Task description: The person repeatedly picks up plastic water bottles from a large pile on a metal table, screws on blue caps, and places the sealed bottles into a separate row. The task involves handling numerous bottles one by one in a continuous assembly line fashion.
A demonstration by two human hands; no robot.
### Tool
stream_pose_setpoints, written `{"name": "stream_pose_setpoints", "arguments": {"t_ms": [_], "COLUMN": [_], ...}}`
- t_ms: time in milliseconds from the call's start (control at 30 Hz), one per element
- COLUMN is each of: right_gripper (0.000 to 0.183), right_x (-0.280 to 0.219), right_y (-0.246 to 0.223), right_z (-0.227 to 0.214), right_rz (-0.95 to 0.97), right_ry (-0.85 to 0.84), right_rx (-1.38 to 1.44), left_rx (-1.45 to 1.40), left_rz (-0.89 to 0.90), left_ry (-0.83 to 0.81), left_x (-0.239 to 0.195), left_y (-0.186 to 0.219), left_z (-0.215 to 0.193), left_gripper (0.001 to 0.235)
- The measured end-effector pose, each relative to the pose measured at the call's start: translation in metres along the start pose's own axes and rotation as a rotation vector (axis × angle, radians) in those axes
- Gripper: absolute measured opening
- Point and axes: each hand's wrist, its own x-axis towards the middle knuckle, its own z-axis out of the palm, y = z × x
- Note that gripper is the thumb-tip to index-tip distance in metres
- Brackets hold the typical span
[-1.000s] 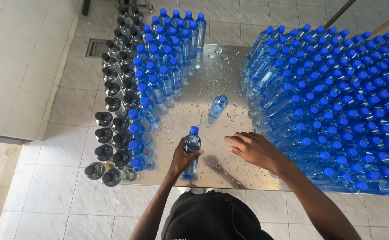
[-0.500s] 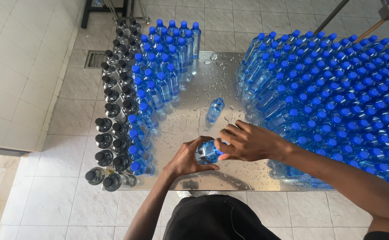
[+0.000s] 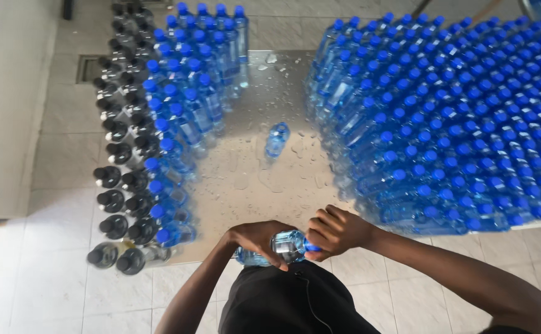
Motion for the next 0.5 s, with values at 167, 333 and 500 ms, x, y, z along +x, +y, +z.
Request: {"name": "stream_pose_setpoints", "arguments": {"t_ms": [167, 333, 500], "right_gripper": [0.058, 0.059, 0.061], "right_x": [-0.094, -0.210, -0.144], "right_y": [-0.018, -0.086, -0.052], "right_z": [0.089, 0.141, 0.022], "right_rz": [0.974, 2.046, 1.509], "right_ry": [-0.309, -0.699, -0.512], "right_rx": [0.650, 1.992, 0.697], "left_rx": [0.390, 1.667, 1.055], "left_rz": [-0.349, -0.060, -0.017], "left_ry": [0.106, 0.319, 0.376], "left_x": [0.048, 0.095, 0.128], "left_y": [-0.007, -0.087, -0.108], "left_z": [0.012, 0.060, 0.063], "left_gripper": [0.099, 0.057, 0.084]}}
